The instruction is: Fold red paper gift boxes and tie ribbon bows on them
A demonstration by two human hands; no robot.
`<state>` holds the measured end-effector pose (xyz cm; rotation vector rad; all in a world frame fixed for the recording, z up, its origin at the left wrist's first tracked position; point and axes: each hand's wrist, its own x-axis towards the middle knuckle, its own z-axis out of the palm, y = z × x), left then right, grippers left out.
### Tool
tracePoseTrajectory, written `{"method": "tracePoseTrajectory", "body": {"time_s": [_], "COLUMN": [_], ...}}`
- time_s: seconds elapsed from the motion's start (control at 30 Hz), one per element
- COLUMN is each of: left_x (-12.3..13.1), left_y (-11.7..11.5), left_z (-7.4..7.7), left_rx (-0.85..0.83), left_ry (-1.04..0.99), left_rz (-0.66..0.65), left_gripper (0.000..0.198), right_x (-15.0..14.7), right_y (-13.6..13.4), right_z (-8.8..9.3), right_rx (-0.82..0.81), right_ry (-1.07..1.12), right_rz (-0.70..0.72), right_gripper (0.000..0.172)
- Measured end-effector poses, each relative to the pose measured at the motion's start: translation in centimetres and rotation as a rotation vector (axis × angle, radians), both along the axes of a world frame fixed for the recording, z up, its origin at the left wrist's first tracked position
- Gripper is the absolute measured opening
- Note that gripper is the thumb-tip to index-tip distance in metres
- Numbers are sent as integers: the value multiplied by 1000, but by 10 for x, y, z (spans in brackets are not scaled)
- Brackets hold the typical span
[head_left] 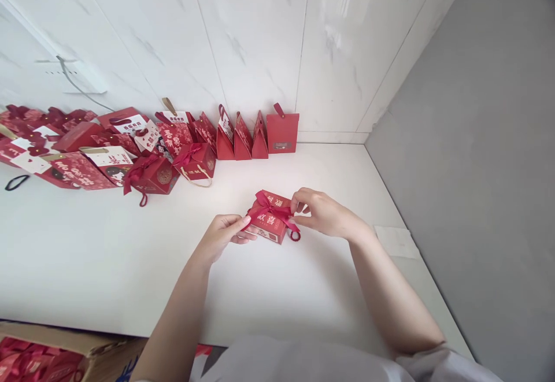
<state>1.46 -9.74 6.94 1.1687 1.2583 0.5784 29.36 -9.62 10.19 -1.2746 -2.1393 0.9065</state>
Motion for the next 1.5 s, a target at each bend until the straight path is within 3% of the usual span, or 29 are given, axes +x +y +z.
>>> {"method": "tracePoseTrajectory", "body": {"time_s": [0.13, 0.33, 0.47, 0.77, 0.97, 1.13, 1.5], "left_x": [3, 3, 2, 8, 8, 7, 6], "left_y": [-4, -6, -7, -8, -7, -6, -5], "left_z": [2, -4, -8, -16, -17, -18, -26], "left_rx": [-8, 26, 28, 30, 23, 27, 49], "left_ry": [48, 28, -3, -69, -82, -79, -195], "left_rz": [-47, -96, -83, -61, -56, -54, -11], "left_gripper": [44, 40, 40, 39, 39, 39, 35], "right_x": [-1, -3, -4, -3, -1, -1, -2], "right_y": [4, 4, 5, 7, 8, 10, 22], "right_z": [-4, -6, -7, -7, -2, -6, -8], "right_rx": [42, 51, 61, -3, -134, -189, -365], "right_ry": [39, -30, 15, 13, 13, 1, 348], "right_rz": [-47, 41, 10, 38, -7, 48, 342], "right_gripper": [13, 7, 7, 7, 11, 11, 23]}}
